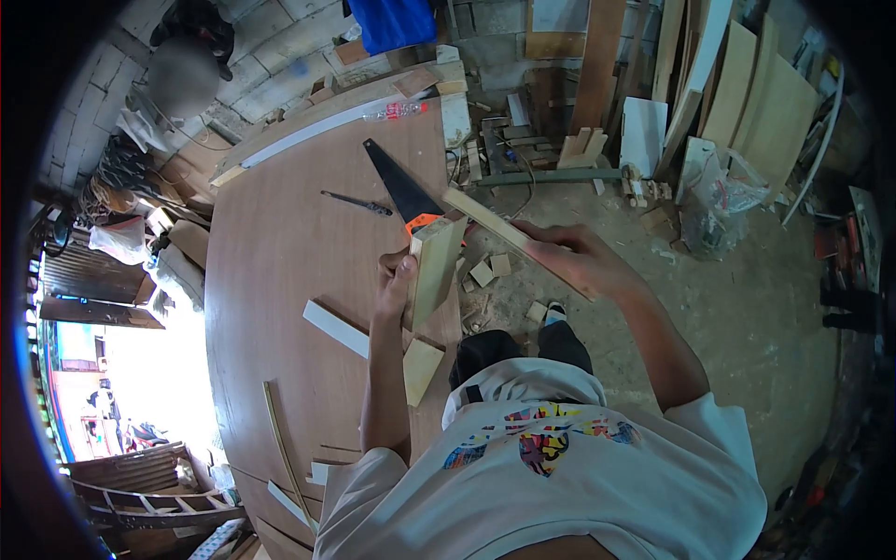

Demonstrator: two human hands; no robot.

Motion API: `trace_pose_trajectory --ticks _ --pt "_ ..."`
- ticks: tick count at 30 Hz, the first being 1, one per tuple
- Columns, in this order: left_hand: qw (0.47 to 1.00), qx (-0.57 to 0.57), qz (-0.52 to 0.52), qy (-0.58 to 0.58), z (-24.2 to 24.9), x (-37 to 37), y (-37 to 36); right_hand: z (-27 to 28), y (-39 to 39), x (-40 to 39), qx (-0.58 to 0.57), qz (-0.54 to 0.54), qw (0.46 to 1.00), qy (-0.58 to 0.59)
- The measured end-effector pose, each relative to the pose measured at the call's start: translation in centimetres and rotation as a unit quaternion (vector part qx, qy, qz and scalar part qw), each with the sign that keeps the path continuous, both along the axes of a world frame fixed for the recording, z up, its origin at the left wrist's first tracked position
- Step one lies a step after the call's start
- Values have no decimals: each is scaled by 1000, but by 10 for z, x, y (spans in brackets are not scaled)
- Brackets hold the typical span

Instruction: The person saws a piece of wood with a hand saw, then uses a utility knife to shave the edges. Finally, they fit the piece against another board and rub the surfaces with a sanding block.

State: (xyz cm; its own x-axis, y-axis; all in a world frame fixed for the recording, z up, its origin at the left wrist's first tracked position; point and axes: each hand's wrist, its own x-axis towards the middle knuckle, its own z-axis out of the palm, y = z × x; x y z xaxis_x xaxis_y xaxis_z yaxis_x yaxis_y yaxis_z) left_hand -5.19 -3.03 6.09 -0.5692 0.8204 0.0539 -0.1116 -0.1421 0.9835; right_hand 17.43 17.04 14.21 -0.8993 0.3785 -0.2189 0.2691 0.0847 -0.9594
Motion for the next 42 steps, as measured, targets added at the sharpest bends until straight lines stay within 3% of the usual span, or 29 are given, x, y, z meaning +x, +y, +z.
trace_pose_trajectory --ticks 3,5,6,7,9,11,12,14,16,18,20,25,29,31,34,37,42 --pt "998 -39 54 7 -19 3 -10 -15 4 13 -78 -43 996 20" --pt "997 51 -48 -22 -10 13 -5 -19 4 13 -124 -84 988 22" --pt "997 52 -47 -22 -2 23 4 -22 2 12 -145 -128 981 33" --pt "995 93 -3 29 8 36 14 -23 0 11 -166 -173 970 44" --pt "987 130 40 80 26 43 20 -22 -2 9 -156 -162 973 52" --pt "942 16 -15 335 41 40 17 -12 -9 8 -148 -153 975 62" --pt "942 14 -16 334 45 40 16 2 -17 7 -86 -153 984 40" --pt "856 -30 -16 515 51 40 15 15 -29 5 -24 -152 988 17" --pt "852 -8 -22 524 60 43 18 19 -38 3 156 -131 971 123" --pt "808 12 -57 586 72 47 18 26 -40 -2 175 -117 970 121" --pt "816 -1 -77 573 72 49 18 24 -34 -11 195 -102 968 117" --pt "808 -2 -117 577 72 44 28 19 -21 -24 72 -121 984 111" --pt "810 10 -117 575 76 46 26 19 -24 -20 149 -95 975 132" --pt "814 20 -128 566 77 50 29 9 -9 -31 9 -99 987 126" --pt "801 21 -144 581 76 44 36 12 -7 -28 -16 -119 988 102" --pt "797 12 -132 589 76 40 35 30 -23 -16 73 -153 972 162" --pt "788 15 -135 601 77 48 40 11 -3 -31 23 -124 987 95"
